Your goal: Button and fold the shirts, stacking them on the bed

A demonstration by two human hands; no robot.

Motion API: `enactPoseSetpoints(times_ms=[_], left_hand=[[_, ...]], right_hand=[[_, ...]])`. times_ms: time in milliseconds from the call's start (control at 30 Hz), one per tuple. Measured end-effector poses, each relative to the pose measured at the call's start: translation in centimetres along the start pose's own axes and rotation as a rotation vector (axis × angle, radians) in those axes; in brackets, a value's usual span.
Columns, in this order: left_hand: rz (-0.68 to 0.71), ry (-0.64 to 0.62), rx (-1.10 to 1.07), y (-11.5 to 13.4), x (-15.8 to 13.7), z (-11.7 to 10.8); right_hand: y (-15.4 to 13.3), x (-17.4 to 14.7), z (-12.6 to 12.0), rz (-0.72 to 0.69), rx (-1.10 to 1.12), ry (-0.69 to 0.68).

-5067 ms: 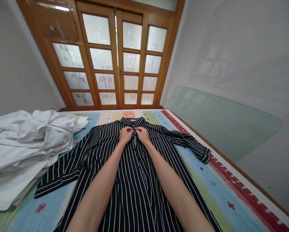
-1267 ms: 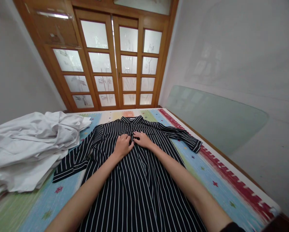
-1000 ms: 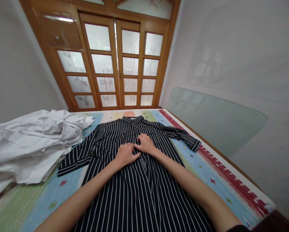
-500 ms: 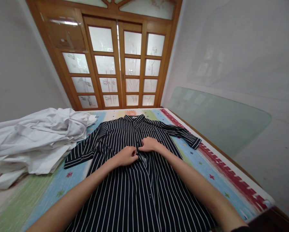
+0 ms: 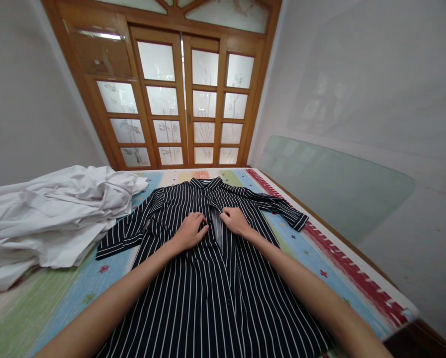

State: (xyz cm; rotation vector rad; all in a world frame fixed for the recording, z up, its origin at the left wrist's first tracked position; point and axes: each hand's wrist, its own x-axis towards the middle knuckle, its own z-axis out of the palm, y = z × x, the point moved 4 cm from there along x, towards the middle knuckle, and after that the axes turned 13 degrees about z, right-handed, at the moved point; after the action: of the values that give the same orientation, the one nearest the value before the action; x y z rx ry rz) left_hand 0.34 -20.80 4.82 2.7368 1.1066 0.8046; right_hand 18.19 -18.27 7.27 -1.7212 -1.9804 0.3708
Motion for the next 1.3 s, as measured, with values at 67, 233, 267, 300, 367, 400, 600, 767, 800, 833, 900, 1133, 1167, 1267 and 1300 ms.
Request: enactPoseSetpoints(times_ms=[67, 233, 267, 300, 367, 400, 600, 767, 800, 833, 900, 1133, 1167, 1267, 1300], left_hand=[[-0.03, -0.002, 0.028, -1.4, 0.6, 0.1], [-0.075, -0.06, 0.121, -3.9, 2.5, 0.2], [-0.081, -0.082, 0.14, -4.3, 3.0, 0.3], [-0.092, -0.107, 0.152, -4.6, 3.6, 0.4], [-0.114, -0.172, 0.153, -5.2, 4.7, 0.8], [-0.122, -0.214, 0.143, -5.4, 5.2, 1.1], [-0.165, -0.293, 0.12, -6.1, 7.2, 2.5], [-0.248, -0.178, 0.152, -7.1, 8.1, 2.5], [-0.251, -0.164, 0.153, -7.3, 8.3, 2.5], [-0.245, -0.158, 0.15, -7.5, 8.5, 2.6], [-0.219, -0.169, 0.137, -7.9, 9.0, 2.8], [-0.229, -0.224, 0.139, -9.3, 9.7, 3.5], [-0.237, -0.218, 0.148, -9.4, 9.9, 3.4], [-0.263, -0.194, 0.181, -9.7, 10.4, 3.2], [-0.272, -0.184, 0.193, -9.8, 10.7, 3.1]], right_hand=[[0.1, -0.1, -0.2, -0.043, 0.064, 0.022], [0.1, -0.3, -0.3, -0.094, 0.076, 0.018], [0.1, -0.3, -0.2, -0.098, 0.072, 0.012], [0.1, -0.2, -0.2, -0.102, 0.07, 0.005], [0.3, -0.1, 0.0, -0.108, 0.07, -0.014], [0.3, 0.0, 0.0, -0.109, 0.068, -0.025], [0.0, -0.9, 0.6, -0.14, -0.014, -0.154], [-1.2, -2.8, 0.9, -0.069, -0.158, -0.223], [-1.5, -3.1, 1.0, -0.072, -0.193, -0.231], [-1.8, -3.4, 1.1, -0.082, -0.23, -0.238], [-2.4, -3.8, 1.2, -0.116, -0.302, -0.254], [-2.9, -3.9, 1.4, -0.161, -0.419, -0.293], [-2.9, -3.9, 1.4, -0.162, -0.43, -0.298], [-2.9, -3.9, 1.3, -0.166, -0.446, -0.323], [-2.9, -3.9, 1.3, -0.171, -0.436, -0.331]])
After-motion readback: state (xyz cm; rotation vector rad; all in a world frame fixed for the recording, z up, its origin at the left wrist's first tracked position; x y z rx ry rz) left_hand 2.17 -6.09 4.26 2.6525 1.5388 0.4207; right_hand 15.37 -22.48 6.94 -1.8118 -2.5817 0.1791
